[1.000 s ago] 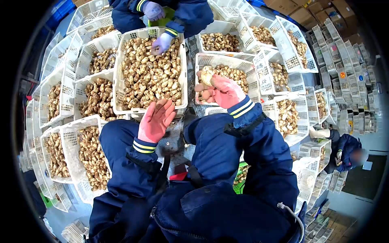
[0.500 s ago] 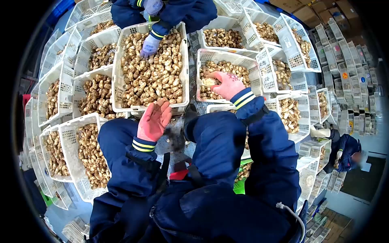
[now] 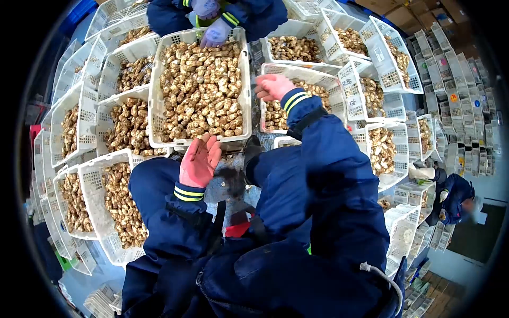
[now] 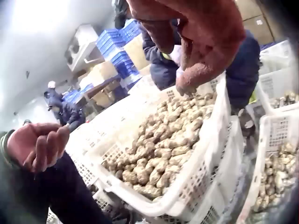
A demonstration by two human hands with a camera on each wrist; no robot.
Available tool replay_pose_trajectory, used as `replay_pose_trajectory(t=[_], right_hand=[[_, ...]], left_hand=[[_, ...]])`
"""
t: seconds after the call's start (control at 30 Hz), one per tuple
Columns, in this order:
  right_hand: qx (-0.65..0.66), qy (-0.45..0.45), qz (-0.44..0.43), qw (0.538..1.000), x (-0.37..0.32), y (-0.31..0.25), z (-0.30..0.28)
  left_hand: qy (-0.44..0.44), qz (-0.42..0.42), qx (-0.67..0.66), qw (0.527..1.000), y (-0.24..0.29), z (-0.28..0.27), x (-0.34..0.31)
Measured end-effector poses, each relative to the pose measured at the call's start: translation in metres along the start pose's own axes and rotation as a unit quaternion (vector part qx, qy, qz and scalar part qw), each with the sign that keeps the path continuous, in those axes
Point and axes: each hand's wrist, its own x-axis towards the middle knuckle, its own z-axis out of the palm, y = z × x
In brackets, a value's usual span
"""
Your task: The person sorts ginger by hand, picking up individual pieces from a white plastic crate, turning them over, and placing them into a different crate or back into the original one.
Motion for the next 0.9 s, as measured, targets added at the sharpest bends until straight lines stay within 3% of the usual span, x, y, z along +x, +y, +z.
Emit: replay_pose_trajectory(t=[0.1,0.13,0.23,0.27,0.33,0.37,0.4,0.47,0.5,0.53,0.6,0.63,0.67,0.8,0.87,0.9], right_hand=[[-0.015,-0.115,0.01,0.993,-0.001,-0.001,0.055],[-0.051,-0.111,0.019,0.992,0.002,0.002,0.07],[-0.089,-0.141,-0.024,0.986,0.04,0.033,0.08],[-0.348,-0.081,-0.073,0.931,0.055,0.033,0.079],[-0.353,0.049,-0.008,0.934,0.046,0.017,0.095],[-0.379,0.091,-0.036,0.92,0.076,0.038,0.087],[-0.327,0.109,-0.053,0.937,0.078,0.037,0.089],[-0.353,0.142,-0.109,0.918,0.094,0.031,0.094],[-0.341,0.161,-0.1,0.921,0.105,0.03,0.097],[-0.386,0.17,-0.024,0.906,0.114,0.021,0.102],[-0.305,0.193,-0.029,0.932,0.141,0.033,0.107],[-0.326,0.212,0.036,0.92,0.151,0.036,0.106],[-0.342,0.222,0.026,0.913,0.161,0.043,0.109],[-0.437,0.153,0.086,0.882,0.162,0.033,0.123],[-0.353,0.145,0.054,0.923,0.14,0.031,0.146],[-0.317,0.085,0.045,0.943,0.141,0.039,0.16]], left_hand=[[-0.022,0.054,-0.042,0.997,0.003,0.002,-0.009],[0.031,0.077,-0.014,0.996,0.002,0.006,-0.011],[0.031,0.071,-0.014,0.997,0.005,0.001,-0.017],[0.039,0.072,-0.013,0.997,0.006,0.002,-0.019],[0.034,0.07,-0.019,0.997,0.008,-0.001,-0.023],[0.059,0.085,0.001,0.995,0.007,-0.002,-0.024],[0.063,0.086,-0.003,0.994,0.01,-0.004,-0.025],[0.044,0.118,0.017,0.992,0.011,-0.007,-0.025],[0.056,0.119,0.016,0.991,0.013,-0.008,-0.024],[0.059,0.122,0.013,0.991,0.015,-0.009,-0.022],[0.069,0.137,0.04,0.987,0.02,-0.01,-0.023],[0.077,0.14,0.047,0.986,0.022,-0.009,-0.025],[0.073,0.144,0.05,0.986,0.024,-0.009,-0.025],[0.088,0.147,0.078,0.982,0.031,0.001,-0.023],[0.088,0.15,0.096,0.98,0.028,0.005,-0.019],[0.088,0.142,0.095,0.981,0.026,0.006,-0.018]])
